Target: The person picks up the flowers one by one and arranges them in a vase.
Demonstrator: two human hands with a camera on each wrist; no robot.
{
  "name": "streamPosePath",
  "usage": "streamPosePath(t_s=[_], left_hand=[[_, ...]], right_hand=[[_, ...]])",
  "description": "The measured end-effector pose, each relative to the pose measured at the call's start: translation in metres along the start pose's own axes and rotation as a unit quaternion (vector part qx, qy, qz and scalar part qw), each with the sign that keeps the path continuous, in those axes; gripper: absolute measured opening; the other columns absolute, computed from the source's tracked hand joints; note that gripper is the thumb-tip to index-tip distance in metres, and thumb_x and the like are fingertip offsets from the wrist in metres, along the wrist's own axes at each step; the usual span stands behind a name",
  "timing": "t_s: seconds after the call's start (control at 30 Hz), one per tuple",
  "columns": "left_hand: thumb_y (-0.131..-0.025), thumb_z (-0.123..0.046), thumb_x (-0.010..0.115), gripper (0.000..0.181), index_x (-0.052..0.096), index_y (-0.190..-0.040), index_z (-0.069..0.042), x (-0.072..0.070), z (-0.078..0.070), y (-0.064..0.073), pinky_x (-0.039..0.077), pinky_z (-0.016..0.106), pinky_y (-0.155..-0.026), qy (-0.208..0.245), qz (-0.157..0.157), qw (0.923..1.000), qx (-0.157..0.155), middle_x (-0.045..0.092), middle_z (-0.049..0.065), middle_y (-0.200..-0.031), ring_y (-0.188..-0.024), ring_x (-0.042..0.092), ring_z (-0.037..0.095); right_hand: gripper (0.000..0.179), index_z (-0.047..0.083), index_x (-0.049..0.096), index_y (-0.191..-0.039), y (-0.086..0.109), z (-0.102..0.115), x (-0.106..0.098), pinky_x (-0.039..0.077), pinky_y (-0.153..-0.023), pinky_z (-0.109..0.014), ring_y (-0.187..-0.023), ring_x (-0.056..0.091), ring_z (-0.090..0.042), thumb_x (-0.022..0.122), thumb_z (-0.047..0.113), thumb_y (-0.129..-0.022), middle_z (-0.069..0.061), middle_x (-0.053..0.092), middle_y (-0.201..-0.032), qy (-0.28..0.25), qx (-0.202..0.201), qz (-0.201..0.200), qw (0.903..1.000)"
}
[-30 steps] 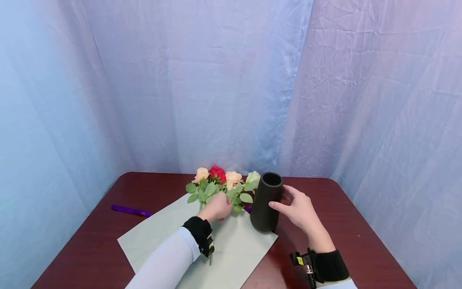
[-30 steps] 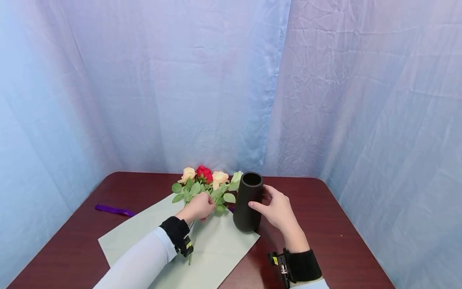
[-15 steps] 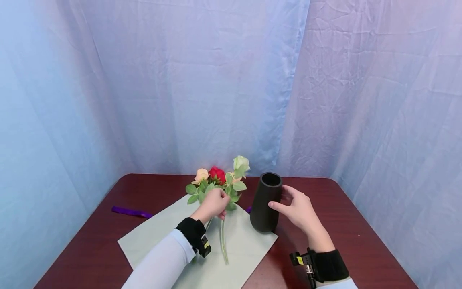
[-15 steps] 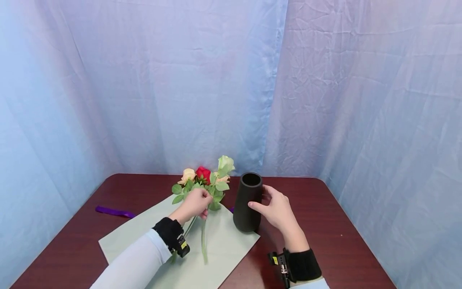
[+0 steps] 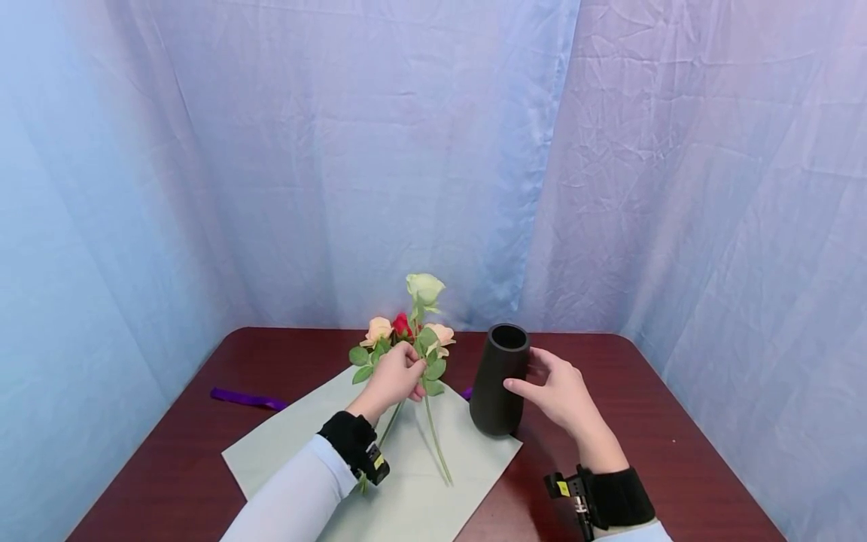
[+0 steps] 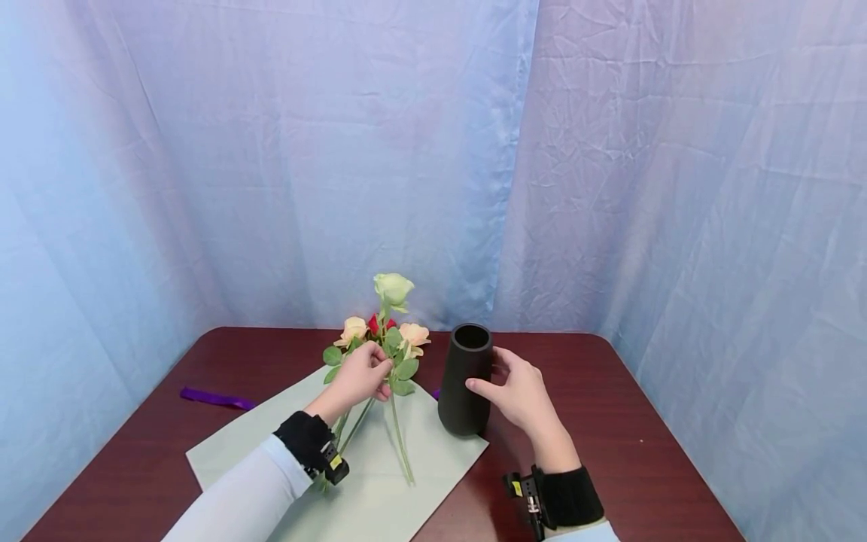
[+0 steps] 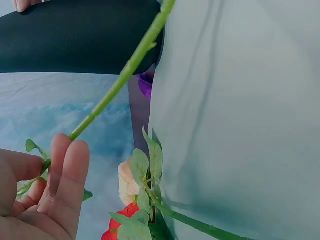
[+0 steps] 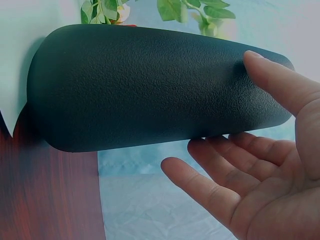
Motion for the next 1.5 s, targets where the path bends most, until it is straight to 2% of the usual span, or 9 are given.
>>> streamPosePath(t_s=[0.23,0.4,0.57,0.8,1.1,1.37,1.5], left_hand=[[-0.106,-0.015,0.052,0.014,0.050,-0.110,-0.001,-0.005,0.000,0.004,0.059,0.054,-0.067,0.034,-0.011,0.9994,0.000,0.064,0.027,-0.089,-0.058,0.069,0.027],[-0.106,-0.015,0.053,0.014,0.053,-0.106,-0.001,-0.009,0.004,0.007,0.060,0.049,-0.062,0.065,-0.030,0.9974,-0.009,0.062,0.029,-0.093,-0.058,0.069,0.027],[-0.106,-0.015,0.055,0.015,0.057,-0.104,0.000,-0.013,0.010,0.006,0.061,0.043,-0.063,0.093,-0.048,0.9942,-0.022,0.062,0.027,-0.091,-0.061,0.069,0.026],[-0.104,-0.015,0.057,0.017,0.060,-0.108,0.002,-0.022,0.016,0.007,0.061,0.041,-0.064,0.103,-0.075,0.9914,-0.032,0.064,0.025,-0.092,-0.064,0.070,0.024],[-0.104,-0.016,0.059,0.018,0.058,-0.109,0.001,-0.040,0.013,0.010,0.061,0.040,-0.065,0.139,-0.112,0.9833,-0.036,0.062,0.027,-0.098,-0.066,0.070,0.024],[-0.104,-0.021,0.060,0.021,0.060,-0.109,0.000,-0.060,0.009,0.015,0.060,0.050,-0.076,0.168,-0.136,0.9762,-0.024,0.066,0.018,-0.087,-0.071,0.071,0.025],[-0.104,-0.021,0.060,0.022,0.060,-0.109,0.001,-0.068,0.007,0.017,0.060,0.048,-0.076,0.179,-0.147,0.9726,-0.023,0.064,0.017,-0.088,-0.072,0.071,0.024]], right_hand=[[0.073,0.009,0.052,-0.147,-0.001,0.000,0.001,0.056,-0.089,-0.049,-0.117,0.065,-0.033,0.083,0.036,-0.086,-0.015,0.063,-0.134,-0.001,-0.002,0.000,1.0000],[0.074,0.009,0.052,-0.147,-0.001,0.000,0.002,0.056,-0.089,-0.049,-0.117,0.065,-0.032,0.083,0.036,-0.086,-0.016,0.063,-0.135,0.000,-0.001,0.000,1.0000],[0.073,0.009,0.052,-0.147,-0.001,0.000,0.002,0.056,-0.089,-0.049,-0.117,0.065,-0.032,0.083,0.036,-0.086,-0.015,0.063,-0.135,-0.001,0.001,0.001,1.0000],[0.073,0.009,0.052,-0.147,-0.001,0.001,0.002,0.056,-0.089,-0.049,-0.117,0.065,-0.033,0.083,0.035,-0.086,-0.016,0.063,-0.135,-0.004,0.000,0.002,1.0000],[0.073,0.009,0.051,-0.147,0.000,0.000,0.001,0.056,-0.089,-0.048,-0.118,0.065,-0.033,0.083,0.036,-0.087,-0.015,0.062,-0.136,-0.005,0.000,0.004,1.0000],[0.074,0.009,0.051,-0.147,-0.001,0.001,0.001,0.056,-0.089,-0.049,-0.119,0.063,-0.036,0.083,0.037,-0.086,-0.016,0.062,-0.136,-0.008,0.004,0.004,1.0000],[0.074,0.009,0.051,-0.148,0.000,0.001,0.001,0.056,-0.089,-0.050,-0.120,0.063,-0.037,0.083,0.035,-0.087,-0.017,0.061,-0.136,-0.009,0.003,0.004,1.0000]])
Point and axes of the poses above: each hand's wrist, its own y-axis away from the middle knuckle, its own x-axis out of the palm, z = x × y, the point moved 2 cm from there along -y, towards the middle knuckle
